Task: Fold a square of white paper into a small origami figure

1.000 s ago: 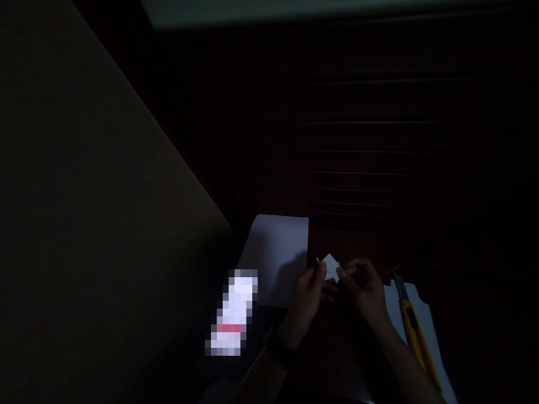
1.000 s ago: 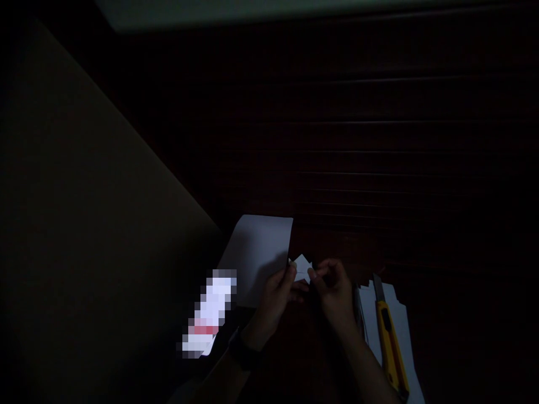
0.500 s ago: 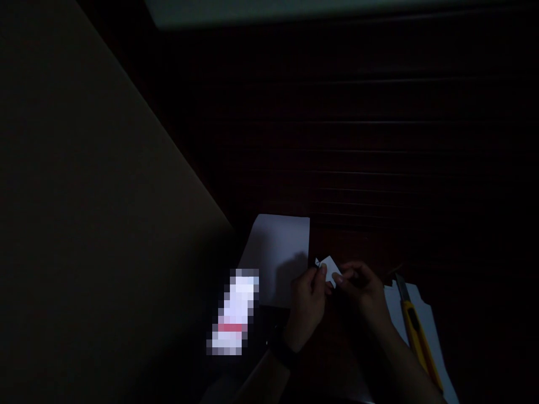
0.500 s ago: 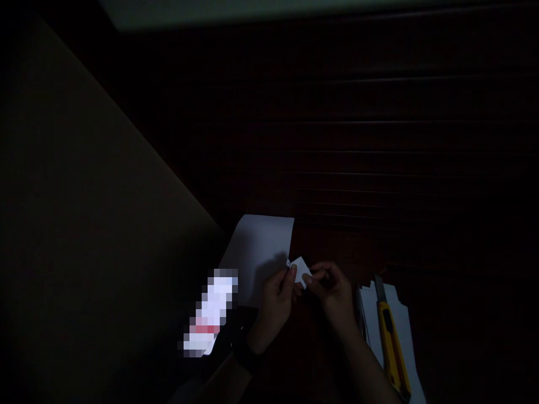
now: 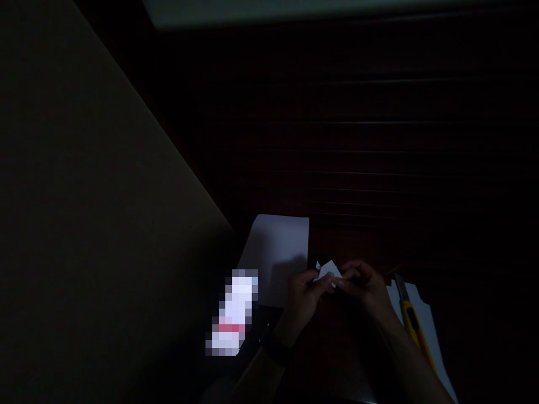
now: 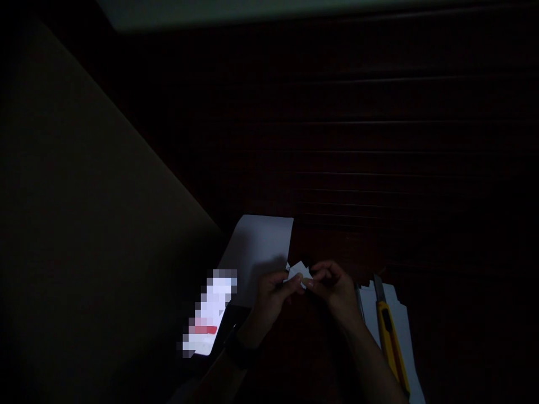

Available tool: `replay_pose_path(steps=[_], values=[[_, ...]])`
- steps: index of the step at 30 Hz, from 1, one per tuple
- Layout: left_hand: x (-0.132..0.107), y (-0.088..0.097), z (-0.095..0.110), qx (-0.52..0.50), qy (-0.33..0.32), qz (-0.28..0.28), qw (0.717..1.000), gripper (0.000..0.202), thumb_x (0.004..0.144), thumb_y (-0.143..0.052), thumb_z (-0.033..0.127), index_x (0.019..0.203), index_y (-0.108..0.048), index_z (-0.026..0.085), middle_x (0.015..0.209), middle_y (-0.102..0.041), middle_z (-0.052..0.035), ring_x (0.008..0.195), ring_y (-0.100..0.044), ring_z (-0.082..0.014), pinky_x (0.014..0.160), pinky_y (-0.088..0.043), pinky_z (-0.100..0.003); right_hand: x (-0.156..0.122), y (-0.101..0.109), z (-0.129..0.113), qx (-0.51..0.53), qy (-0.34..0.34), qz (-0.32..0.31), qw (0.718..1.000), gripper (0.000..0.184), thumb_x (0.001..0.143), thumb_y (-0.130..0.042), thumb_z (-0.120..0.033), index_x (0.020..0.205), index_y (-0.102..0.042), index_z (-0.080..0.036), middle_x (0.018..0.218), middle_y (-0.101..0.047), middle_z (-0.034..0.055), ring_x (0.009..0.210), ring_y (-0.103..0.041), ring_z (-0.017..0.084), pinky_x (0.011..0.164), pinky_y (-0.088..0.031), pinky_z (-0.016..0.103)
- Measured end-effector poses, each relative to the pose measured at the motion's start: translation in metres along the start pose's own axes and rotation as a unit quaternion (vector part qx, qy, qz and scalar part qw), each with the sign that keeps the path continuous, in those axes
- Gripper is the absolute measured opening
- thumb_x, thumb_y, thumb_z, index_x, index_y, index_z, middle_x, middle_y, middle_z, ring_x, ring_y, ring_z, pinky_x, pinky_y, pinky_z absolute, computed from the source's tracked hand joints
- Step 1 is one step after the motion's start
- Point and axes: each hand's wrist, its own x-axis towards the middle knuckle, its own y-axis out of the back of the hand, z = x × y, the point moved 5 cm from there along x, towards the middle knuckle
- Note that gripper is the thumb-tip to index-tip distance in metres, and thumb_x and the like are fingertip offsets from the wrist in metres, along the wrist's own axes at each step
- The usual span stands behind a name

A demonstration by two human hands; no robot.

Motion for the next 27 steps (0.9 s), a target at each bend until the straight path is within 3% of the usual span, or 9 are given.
replay_pose_path(steps=[9,18,27], values=[[-0.001,0.000,-0.008,0.051,0.002,0.008,0.999,0.035,0.073,-0.060,0.044,0.055,-0.065,0.015,0.047,-0.050,0.0016,0.046,-0.041,-0.0093,0.045,-0.028,-0.021,0.002,0.002,-0.011,-0.068,0.018,-0.074,0.995,0.033,0.061,-0.076,-0.025,0.087,-0.057,-0.022,0.069,-0.061,-0.0013,0.066,-0.059,0.018,0.063,-0.047,0.032],[-0.004,-0.003,-0.007,0.114,-0.023,-0.015,0.993,0.033,0.075,-0.059,0.042,0.058,-0.067,0.015,0.050,-0.054,0.0007,0.048,-0.043,-0.0102,0.045,-0.026,-0.021,0.002,0.010,-0.018,-0.113,0.032,-0.073,0.990,0.031,0.057,-0.077,-0.022,0.068,-0.047,-0.021,0.064,-0.055,-0.0041,0.059,-0.051,0.013,0.052,-0.040,0.024],[-0.004,-0.001,0.003,0.105,-0.011,-0.037,0.994,0.030,0.075,-0.060,0.041,0.064,-0.069,0.014,0.053,-0.056,0.0006,0.051,-0.045,-0.0104,0.045,-0.027,-0.020,0.001,0.006,-0.027,-0.155,0.071,-0.076,0.982,0.025,0.064,-0.071,-0.018,0.077,-0.050,-0.022,0.072,-0.057,-0.0020,0.069,-0.054,0.016,0.062,-0.043,0.027]])
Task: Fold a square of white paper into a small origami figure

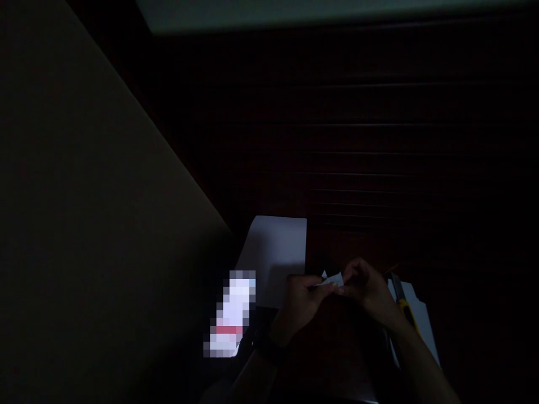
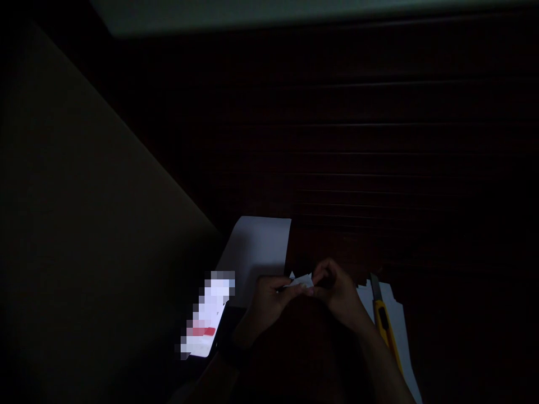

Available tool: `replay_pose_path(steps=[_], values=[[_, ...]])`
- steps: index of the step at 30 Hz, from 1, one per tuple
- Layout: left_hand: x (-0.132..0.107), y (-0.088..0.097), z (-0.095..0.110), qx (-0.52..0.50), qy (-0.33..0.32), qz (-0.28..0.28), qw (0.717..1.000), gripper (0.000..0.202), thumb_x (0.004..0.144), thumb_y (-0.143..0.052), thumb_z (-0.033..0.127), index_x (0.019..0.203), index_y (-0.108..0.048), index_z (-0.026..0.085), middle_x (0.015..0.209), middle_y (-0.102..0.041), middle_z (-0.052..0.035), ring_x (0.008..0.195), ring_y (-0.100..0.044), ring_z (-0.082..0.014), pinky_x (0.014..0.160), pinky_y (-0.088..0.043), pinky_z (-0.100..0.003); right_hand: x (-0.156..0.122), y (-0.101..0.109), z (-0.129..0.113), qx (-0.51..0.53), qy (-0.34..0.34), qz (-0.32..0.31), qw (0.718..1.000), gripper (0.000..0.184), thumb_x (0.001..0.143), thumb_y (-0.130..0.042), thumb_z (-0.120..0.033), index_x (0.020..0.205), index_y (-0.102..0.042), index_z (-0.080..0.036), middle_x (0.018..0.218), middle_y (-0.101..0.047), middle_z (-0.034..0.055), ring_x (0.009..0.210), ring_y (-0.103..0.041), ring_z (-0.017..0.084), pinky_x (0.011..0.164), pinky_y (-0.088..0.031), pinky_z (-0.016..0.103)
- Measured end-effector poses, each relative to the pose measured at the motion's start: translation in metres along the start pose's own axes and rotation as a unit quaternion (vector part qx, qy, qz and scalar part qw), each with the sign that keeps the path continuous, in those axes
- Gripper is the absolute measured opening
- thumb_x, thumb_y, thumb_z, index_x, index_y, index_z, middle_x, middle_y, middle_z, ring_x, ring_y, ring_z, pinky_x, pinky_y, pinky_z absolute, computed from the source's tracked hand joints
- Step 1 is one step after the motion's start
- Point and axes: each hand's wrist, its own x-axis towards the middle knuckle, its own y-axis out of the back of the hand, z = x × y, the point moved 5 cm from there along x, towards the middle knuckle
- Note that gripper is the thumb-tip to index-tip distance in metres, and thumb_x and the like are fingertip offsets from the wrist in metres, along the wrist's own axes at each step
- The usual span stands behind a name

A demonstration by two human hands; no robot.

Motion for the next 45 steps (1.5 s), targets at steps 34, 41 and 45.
replay_pose_path(steps=[34,41,45], values=[[0.002,-0.004,-0.013,0.041,-0.015,0.042,0.998,0.022,0.076,-0.059,0.035,0.067,-0.069,0.017,0.063,-0.064,-0.0004,0.059,-0.053,-0.0133,0.051,-0.033,-0.021,0.000,-0.012,0.012,-0.055,-0.003,0.019,0.998,0.045,0.065,-0.073,-0.022,0.106,-0.054,-0.026,0.076,-0.056,-0.0025,0.073,-0.058,0.019,0.066,-0.046,0.030],[0.002,-0.006,-0.012,0.015,-0.016,0.028,0.999,0.024,0.074,-0.062,0.036,0.061,-0.067,0.016,0.059,-0.061,0.0007,0.058,-0.051,-0.0121,0.050,-0.032,-0.020,-0.001,-0.011,0.014,-0.063,0.002,0.033,0.998,0.046,0.066,-0.072,-0.021,0.107,-0.052,-0.026,0.076,-0.052,-0.0029,0.073,-0.055,0.018,0.066,-0.045,0.029],[0.004,-0.004,-0.016,0.019,0.003,0.033,0.999,0.028,0.072,-0.063,0.039,0.059,-0.066,0.015,0.053,-0.055,0.0018,0.053,-0.048,-0.0108,0.046,-0.029,-0.020,-0.002,-0.010,0.018,-0.045,-0.010,0.038,0.998,0.043,0.066,-0.072,-0.021,0.103,-0.051,-0.025,0.073,-0.050,-0.0038,0.068,-0.054,0.016,0.060,-0.044,0.026]])
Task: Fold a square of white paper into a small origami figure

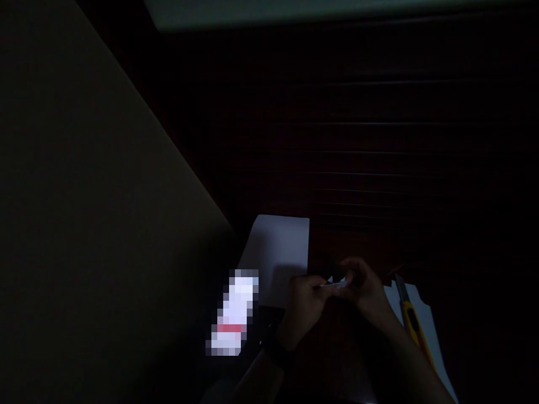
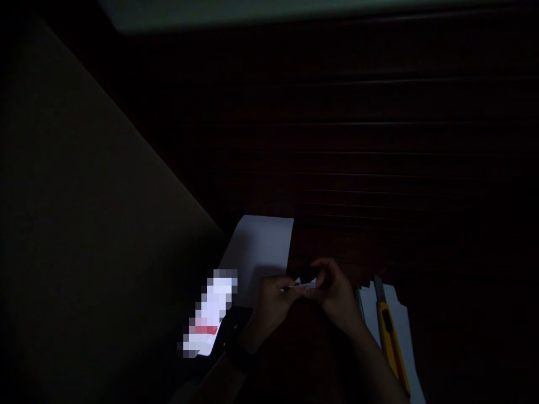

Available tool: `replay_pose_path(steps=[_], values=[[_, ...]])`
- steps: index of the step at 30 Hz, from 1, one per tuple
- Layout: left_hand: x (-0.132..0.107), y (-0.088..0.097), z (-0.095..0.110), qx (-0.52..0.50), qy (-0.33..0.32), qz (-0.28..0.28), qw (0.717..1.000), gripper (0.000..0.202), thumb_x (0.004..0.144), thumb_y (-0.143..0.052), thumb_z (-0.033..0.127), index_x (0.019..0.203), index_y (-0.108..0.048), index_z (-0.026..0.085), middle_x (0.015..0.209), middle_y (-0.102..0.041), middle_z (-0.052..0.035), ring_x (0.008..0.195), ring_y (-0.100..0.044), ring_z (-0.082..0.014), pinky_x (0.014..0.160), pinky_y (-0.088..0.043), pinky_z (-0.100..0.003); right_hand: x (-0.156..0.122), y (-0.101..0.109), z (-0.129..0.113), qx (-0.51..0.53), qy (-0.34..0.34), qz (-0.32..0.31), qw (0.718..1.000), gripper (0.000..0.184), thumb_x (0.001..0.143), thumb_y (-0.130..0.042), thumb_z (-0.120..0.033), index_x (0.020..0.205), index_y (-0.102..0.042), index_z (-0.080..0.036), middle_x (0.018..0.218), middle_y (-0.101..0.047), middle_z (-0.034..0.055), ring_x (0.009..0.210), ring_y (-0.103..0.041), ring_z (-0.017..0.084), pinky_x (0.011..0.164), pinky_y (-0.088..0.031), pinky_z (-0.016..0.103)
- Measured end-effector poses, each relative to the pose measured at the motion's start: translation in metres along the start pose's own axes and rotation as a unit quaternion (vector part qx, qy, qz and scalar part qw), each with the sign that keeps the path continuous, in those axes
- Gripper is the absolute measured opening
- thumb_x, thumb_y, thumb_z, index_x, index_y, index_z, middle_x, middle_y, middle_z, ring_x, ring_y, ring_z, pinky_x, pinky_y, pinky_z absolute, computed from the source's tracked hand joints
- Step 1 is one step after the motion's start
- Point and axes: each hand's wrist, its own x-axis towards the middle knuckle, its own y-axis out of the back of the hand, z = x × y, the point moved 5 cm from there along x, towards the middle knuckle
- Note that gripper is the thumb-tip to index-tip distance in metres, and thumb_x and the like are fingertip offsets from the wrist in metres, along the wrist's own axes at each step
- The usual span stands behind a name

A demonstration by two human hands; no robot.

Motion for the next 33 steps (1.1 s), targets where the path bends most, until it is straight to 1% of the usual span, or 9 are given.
replay_pose_path(steps=[3,6,9,13,21,24,28,30,33], values=[[0.002,-0.001,-0.003,-0.032,0.023,-0.028,0.999,0.028,0.070,-0.064,0.040,0.064,-0.067,0.014,0.055,-0.058,0.0009,0.053,-0.050,-0.0115,0.045,-0.030,-0.020,0.001,0.003,-0.001,0.008,-0.004,-0.022,1.000,0.044,0.063,-0.074,-0.020,0.101,-0.051,-0.024,0.071,-0.050,-0.0044,0.066,-0.052,0.015,0.059,-0.043,0.025],[0.003,-0.003,-0.001,-0.088,0.030,-0.063,0.994,0.025,0.068,-0.067,0.037,0.077,-0.068,0.014,0.069,-0.065,-0.0019,0.063,-0.057,-0.0145,0.050,-0.036,-0.020,0.002,0.007,-0.002,0.013,-0.014,-0.045,0.999,0.049,0.063,-0.074,-0.019,0.107,-0.051,-0.025,0.072,-0.053,-0.0039,0.068,-0.053,0.015,0.061,-0.044,0.026],[0.004,-0.003,0.002,-0.107,0.029,-0.071,0.991,0.026,0.065,-0.071,0.031,0.085,-0.067,0.015,0.080,-0.067,-0.0038,0.071,-0.060,-0.0167,0.056,-0.040,-0.020,0.003,0.009,0.001,0.006,-0.028,-0.060,0.998,0.056,0.062,-0.074,-0.018,0.112,-0.050,-0.026,0.072,-0.055,-0.0036,0.069,-0.055,0.016,0.062,-0.045,0.027],[0.004,0.001,0.002,-0.081,0.036,-0.038,0.995,0.021,0.063,-0.071,0.025,0.082,-0.068,0.015,0.075,-0.067,-0.0041,0.066,-0.059,-0.0162,0.052,-0.039,-0.020,0.003,0.009,0.004,0.020,-0.034,-0.085,0.996,0.061,0.061,-0.075,-0.018,0.116,-0.049,-0.025,0.070,-0.058,-0.0033,0.070,-0.057,0.017,0.065,-0.046,0.030],[0.004,0.002,0.003,-0.154,0.063,-0.035,0.985,0.028,0.059,-0.074,0.018,0.085,-0.067,0.012,0.067,-0.066,-0.0031,0.058,-0.058,-0.0139,0.050,-0.040,-0.020,0.001,0.006,0.003,0.079,-0.056,-0.107,0.989,0.062,0.058,-0.076,-0.018,0.114,-0.052,-0.024,0.066,-0.059,-0.0044,0.065,-0.058,0.016,0.063,-0.047,0.029],[0.007,0.003,0.002,-0.183,0.053,-0.030,0.981,0.039,0.057,-0.076,0.020,0.094,-0.065,0.013,0.077,-0.068,-0.0051,0.067,-0.062,-0.0168,0.056,-0.045,-0.022,0.002,0.009,0.004,0.103,-0.074,-0.088,0.988,0.060,0.056,-0.078,-0.017,0.111,-0.054,-0.023,0.064,-0.060,-0.0049,0.064,-0.058,0.015,0.062,-0.046,0.028],[0.009,0.001,0.006,-0.239,0.045,-0.046,0.969,0.058,0.053,-0.079,0.019,0.107,-0.060,0.015,0.097,-0.067,-0.0094,0.084,-0.063,-0.0216,0.070,-0.049,-0.027,0.004,0.009,0.017,0.138,-0.113,-0.027,0.984,0.056,0.053,-0.079,-0.018,0.105,-0.058,-0.021,0.060,-0.062,-0.0042,0.059,-0.059,0.017,0.059,-0.046,0.029],[0.008,-0.001,0.006,-0.255,0.059,-0.062,0.963,0.052,0.058,-0.077,0.023,0.106,-0.061,0.014,0.094,-0.068,-0.0096,0.084,-0.063,-0.0219,0.073,-0.049,-0.029,0.004,0.005,0.024,0.176,-0.131,0.004,0.976,0.055,0.052,-0.081,-0.020,0.102,-0.059,-0.020,0.060,-0.063,-0.0033,0.058,-0.060,0.018,0.060,-0.047,0.031],[0.007,0.000,0.001,-0.248,0.075,-0.047,0.965,0.027,0.067,-0.071,0.030,0.085,-0.068,0.011,0.086,-0.069,-0.0090,0.080,-0.063,-0.0210,0.072,-0.047,-0.029,0.002,-0.005,0.028,0.222,-0.138,0.015,0.965,0.055,0.051,-0.082,-0.022,0.101,-0.059,-0.020,0.060,-0.063,-0.0033,0.059,-0.061,0.018,0.063,-0.047,0.032]])
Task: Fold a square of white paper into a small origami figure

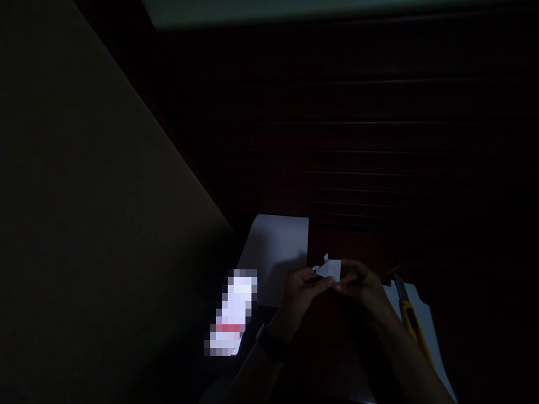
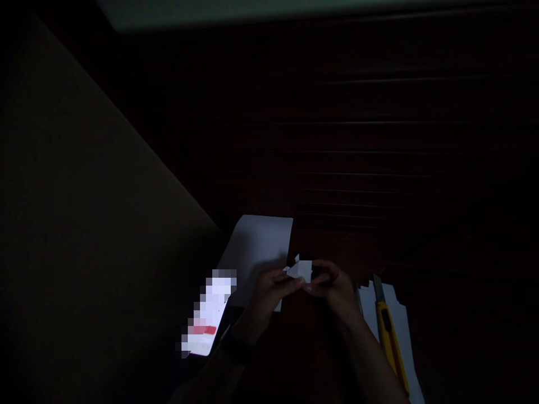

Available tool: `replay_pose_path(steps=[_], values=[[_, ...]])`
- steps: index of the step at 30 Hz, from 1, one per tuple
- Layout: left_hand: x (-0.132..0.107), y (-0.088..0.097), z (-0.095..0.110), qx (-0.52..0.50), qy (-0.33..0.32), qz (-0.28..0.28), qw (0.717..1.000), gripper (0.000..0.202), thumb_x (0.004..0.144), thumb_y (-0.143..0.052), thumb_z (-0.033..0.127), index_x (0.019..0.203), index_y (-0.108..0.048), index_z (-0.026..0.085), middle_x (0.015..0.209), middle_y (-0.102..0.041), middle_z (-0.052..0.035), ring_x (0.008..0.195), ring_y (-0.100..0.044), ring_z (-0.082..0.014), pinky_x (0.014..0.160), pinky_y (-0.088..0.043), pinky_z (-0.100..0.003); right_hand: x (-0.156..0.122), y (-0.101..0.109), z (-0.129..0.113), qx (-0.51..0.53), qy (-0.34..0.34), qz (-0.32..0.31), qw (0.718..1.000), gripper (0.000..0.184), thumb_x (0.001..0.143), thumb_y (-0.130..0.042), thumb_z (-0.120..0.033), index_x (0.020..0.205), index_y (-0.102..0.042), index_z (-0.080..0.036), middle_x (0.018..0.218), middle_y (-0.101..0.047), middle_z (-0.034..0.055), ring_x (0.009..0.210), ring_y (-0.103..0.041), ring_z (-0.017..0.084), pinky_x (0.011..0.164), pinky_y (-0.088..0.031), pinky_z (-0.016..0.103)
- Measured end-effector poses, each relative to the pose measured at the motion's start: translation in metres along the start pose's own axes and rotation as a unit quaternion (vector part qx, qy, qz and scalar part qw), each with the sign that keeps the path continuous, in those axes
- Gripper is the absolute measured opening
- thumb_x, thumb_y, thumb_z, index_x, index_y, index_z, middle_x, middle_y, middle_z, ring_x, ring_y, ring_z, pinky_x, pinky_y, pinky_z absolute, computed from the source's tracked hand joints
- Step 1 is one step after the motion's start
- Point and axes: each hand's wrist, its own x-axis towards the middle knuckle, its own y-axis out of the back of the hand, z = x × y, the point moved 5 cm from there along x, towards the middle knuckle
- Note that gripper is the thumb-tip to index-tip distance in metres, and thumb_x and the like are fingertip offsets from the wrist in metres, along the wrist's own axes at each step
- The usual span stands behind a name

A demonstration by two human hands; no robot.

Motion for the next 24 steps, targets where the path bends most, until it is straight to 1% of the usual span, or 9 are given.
replay_pose_path(steps=[2,4,6,9,11,13,17,20,24], values=[[0.000,0.005,-0.002,0.013,0.000,0.027,1.000,0.023,0.069,-0.069,0.033,0.072,-0.068,0.010,0.076,-0.068,-0.0070,0.074,-0.062,-0.0190,0.067,-0.046,-0.027,-0.002,-0.006,-0.001,0.011,0.005,-0.015,1.000,0.054,0.053,-0.082,-0.023,0.102,-0.059,-0.022,0.062,-0.063,-0.0040,0.060,-0.060,0.017,0.065,-0.047,0.031],[-0.001,0.009,-0.002,0.019,0.000,0.043,0.999,0.024,0.069,-0.069,0.034,0.065,-0.066,0.010,0.067,-0.065,-0.0047,0.067,-0.060,-0.0167,0.062,-0.045,-0.025,-0.004,-0.008,-0.008,0.002,0.019,-0.034,0.999,0.055,0.055,-0.081,-0.024,0.105,-0.057,-0.023,0.067,-0.063,-0.0032,0.065,-0.060,0.017,0.066,-0.047,0.030],[-0.001,0.012,-0.001,0.005,0.010,0.038,0.999,0.025,0.069,-0.069,0.034,0.065,-0.065,0.010,0.067,-0.064,-0.0043,0.066,-0.060,-0.0159,0.062,-0.046,-0.026,-0.005,-0.007,-0.018,-0.020,0.042,-0.047,0.998,0.056,0.059,-0.079,-0.028,0.110,-0.054,-0.025,0.079,-0.065,0.0002,0.074,-0.061,0.019,0.069,-0.047,0.031],[-0.002,0.010,0.000,-0.047,0.043,-0.005,0.998,0.026,0.069,-0.070,0.035,0.075,-0.066,0.010,0.077,-0.066,-0.0072,0.073,-0.063,-0.0184,0.070,-0.049,-0.030,-0.006,0.003,-0.031,-0.068,0.080,-0.014,0.994,0.036,0.071,-0.069,-0.035,0.104,-0.057,-0.025,0.100,-0.063,0.0054,0.088,-0.059,0.021,0.076,-0.047,0.033],[-0.003,0.007,0.001,-0.064,0.067,-0.039,0.995,0.029,0.067,-0.071,0.035,0.082,-0.065,0.010,0.083,-0.066,-0.0096,0.076,-0.064,-0.0208,0.072,-0.050,-0.034,-0.005,0.005,-0.036,-0.114,0.097,-0.013,0.989,0.025,0.074,-0.065,-0.036,0.095,-0.061,-0.023,0.099,-0.064,0.0055,0.090,-0.058,0.022,0.078,-0.046,0.034],[-0.005,0.004,0.002,-0.062,0.081,-0.069,0.992,0.033,0.066,-0.072,0.034,0.086,-0.065,0.010,0.087,-0.066,-0.0117,0.077,-0.065,-0.0222,0.072,-0.051,-0.037,-0.005,0.004,-0.036,-0.152,0.097,-0.033,0.983,0.019,0.074,-0.065,-0.035,0.089,-0.065,-0.022,0.091,-0.067,0.0042,0.087,-0.060,0.022,0.077,-0.046,0.034],[-0.006,0.001,0.002,-0.060,0.088,-0.106,0.989,0.032,0.066,-0.073,0.031,0.089,-0.064,0.009,0.091,-0.065,-0.0129,0.080,-0.064,-0.0233,0.072,-0.052,-0.038,-0.004,0.002,-0.028,-0.166,0.079,-0.052,0.982,0.013,0.071,-0.067,-0.032,0.080,-0.070,-0.022,0.083,-0.070,0.0034,0.081,-0.063,0.022,0.075,-0.047,0.034],[-0.005,0.003,0.001,-0.081,0.073,-0.078,0.991,0.032,0.067,-0.072,0.028,0.093,-0.063,0.010,0.096,-0.064,-0.0136,0.084,-0.063,-0.0245,0.073,-0.052,-0.039,-0.004,0.005,-0.020,-0.128,0.065,-0.014,0.990,0.013,0.069,-0.070,-0.031,0.078,-0.071,-0.022,0.081,-0.072,0.0041,0.078,-0.064,0.023,0.071,-0.049,0.034],[-0.004,0.003,-0.002,-0.143,0.080,-0.020,0.986,0.039,0.071,-0.070,0.032,0.104,-0.059,0.015,0.109,-0.061,-0.0139,0.089,-0.064,-0.0245,0.075,-0.052,-0.039,-0.004,0.007,-0.011,-0.067,0.039,0.060,0.995,0.022,0.070,-0.069,-0.034,0.088,-0.071,-0.022,0.082,-0.072,0.0053,0.075,-0.066,0.025,0.063,-0.050,0.034]])
